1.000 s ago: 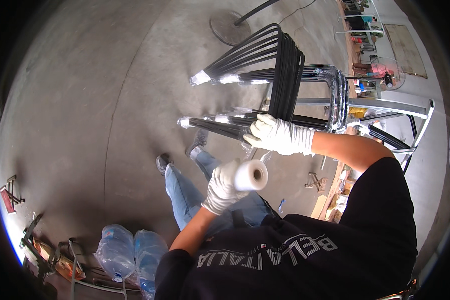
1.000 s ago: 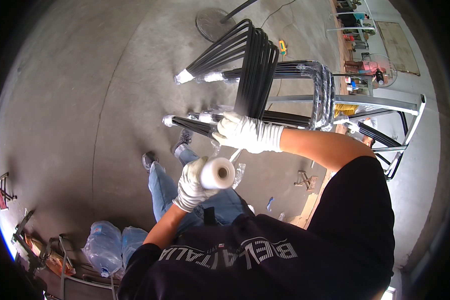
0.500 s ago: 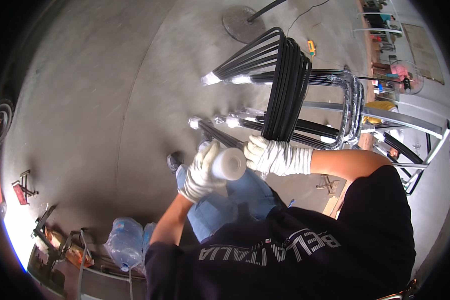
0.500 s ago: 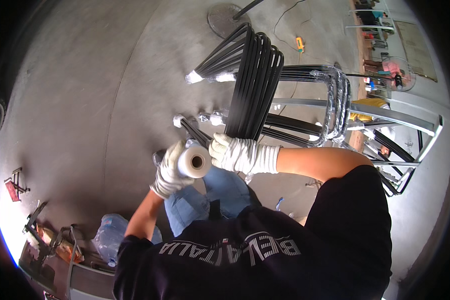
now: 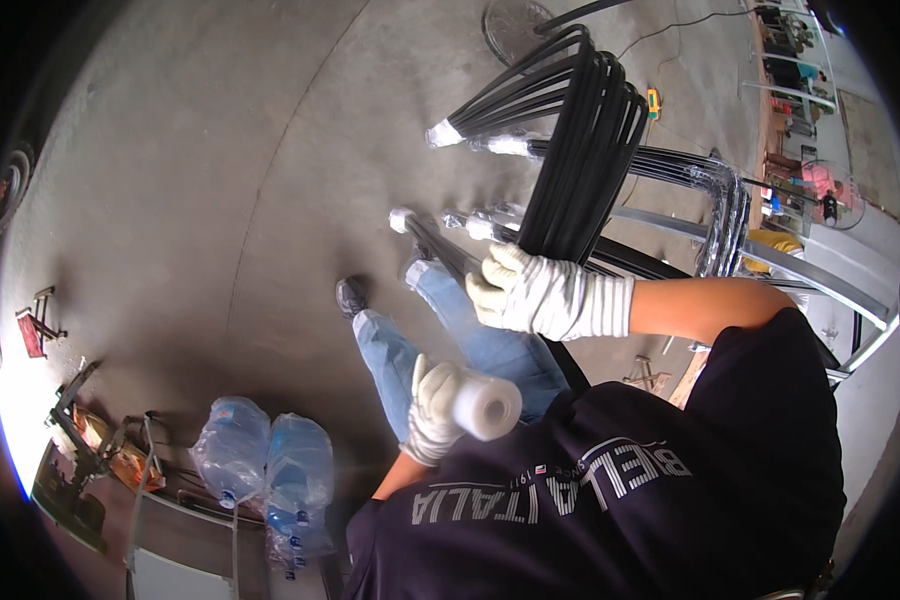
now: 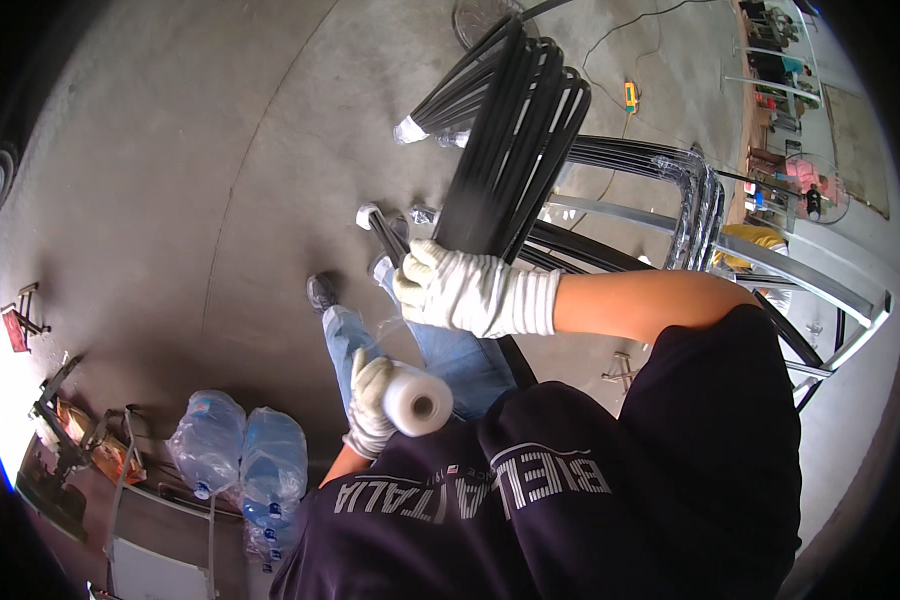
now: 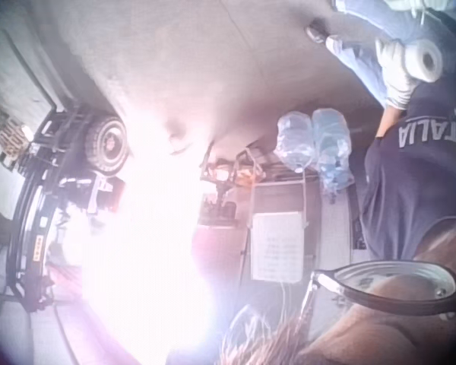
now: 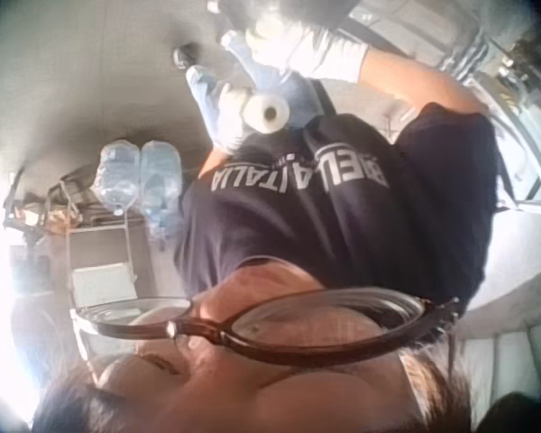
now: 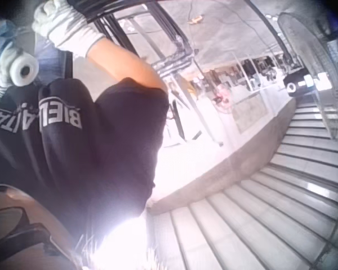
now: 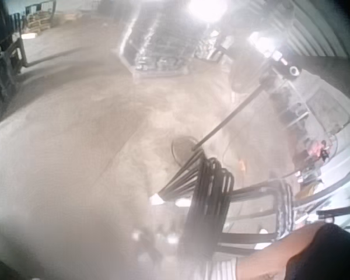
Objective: The person wraps bundles of metal chair components with plastic film by hand, then takes individual U-shaped chair frames from a rack and wraps sections of the frames with the film.
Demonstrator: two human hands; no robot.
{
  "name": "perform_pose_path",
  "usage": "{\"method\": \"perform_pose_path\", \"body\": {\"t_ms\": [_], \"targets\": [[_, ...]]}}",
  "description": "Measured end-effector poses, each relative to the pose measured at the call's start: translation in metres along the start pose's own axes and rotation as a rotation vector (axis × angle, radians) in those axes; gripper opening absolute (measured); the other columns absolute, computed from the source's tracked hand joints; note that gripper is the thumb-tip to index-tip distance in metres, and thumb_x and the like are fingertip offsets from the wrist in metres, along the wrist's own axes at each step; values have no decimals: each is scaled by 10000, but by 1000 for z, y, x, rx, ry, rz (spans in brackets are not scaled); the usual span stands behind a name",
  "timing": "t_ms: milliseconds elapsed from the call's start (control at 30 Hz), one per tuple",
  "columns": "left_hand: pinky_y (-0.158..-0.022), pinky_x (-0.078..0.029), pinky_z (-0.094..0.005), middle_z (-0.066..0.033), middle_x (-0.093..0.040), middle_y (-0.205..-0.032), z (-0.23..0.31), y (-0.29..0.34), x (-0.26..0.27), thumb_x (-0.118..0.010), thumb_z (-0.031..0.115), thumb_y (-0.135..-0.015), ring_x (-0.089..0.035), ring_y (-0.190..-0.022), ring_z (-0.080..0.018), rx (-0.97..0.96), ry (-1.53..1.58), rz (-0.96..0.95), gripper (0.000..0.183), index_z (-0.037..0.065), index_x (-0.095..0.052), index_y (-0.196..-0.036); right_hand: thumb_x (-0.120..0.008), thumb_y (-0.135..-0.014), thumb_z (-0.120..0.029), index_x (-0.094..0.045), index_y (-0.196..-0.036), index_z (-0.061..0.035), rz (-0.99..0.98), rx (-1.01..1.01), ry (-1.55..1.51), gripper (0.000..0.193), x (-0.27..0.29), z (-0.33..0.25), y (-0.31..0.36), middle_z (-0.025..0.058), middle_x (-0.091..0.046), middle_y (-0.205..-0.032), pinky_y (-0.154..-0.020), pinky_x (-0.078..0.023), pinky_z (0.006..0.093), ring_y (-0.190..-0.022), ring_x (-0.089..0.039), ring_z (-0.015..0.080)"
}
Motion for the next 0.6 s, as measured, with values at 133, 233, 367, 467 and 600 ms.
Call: {"method": "perform_pose_path", "body": {"t_ms": [133, 233, 367, 467, 600], "targets": [[-833, -438, -407, -120, -583, -894, -39, 0, 40, -743, 205, -641, -578, -863, -253, 485, 420, -178, 479, 9, -510, -1011, -456, -763, -247, -560, -1022, -113, 0, 21, -17, 310, -2, -4, 15, 83, -530, -1066, -818, -420, 440, -905, -524, 267], [-840, -460, -363, -157, -457, -1153, -45, -64, 60, -802, 197, -611, -532, -999, -279, 105, 84, 109, 844, -2, -301, -1261, -438, -777, -245, -576, -1057, -116, 47, 42, -133, 337, -4, -9, 17, 80, -538, -1052, -784, -421, 440, -881, -508, 270], [-842, -437, -394, -183, -491, -1093, -96, -135, -4, -828, 226, -495, -519, -990, -324, 276, 371, 45, 884, 12, -369, -1220, -461, -753, -234, -577, -1051, -49, 17, 42, -52, 369, -1, -12, 15, 90, -546, -996, -804, -410, 431, -894, -516, 283], [-868, -440, -361, -122, -506, -1106, -103, -175, -84, -874, 372, -456, -509, -1027, -246, 99, 535, -128, 971, 57, -375, -1227, -476, -693, -269, -562, -1002, 43, 31, 34, -59, 447, 3, -4, 16, 126, -554, -941, -818, -397, 454, -875, -536, 293], [-900, -413, -370, -136, -519, -1119, -71, -191, -146, -845, 366, -496, -504, -1065, -289, 108, 613, -619, 896, 71, -396, -1213, -518, -648, -313, -617, -846, 73, 160, 30, -245, 445, 5, -4, 36, 230, -584, -887, -769, -416, 488, -802, -555, 351]]}}
Point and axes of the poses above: each hand's wrist, its own y-axis away from the middle knuckle, its own x-axis out of the back of the hand, z = x × y, the point moved 3 cm from there along -y, towards the middle knuckle
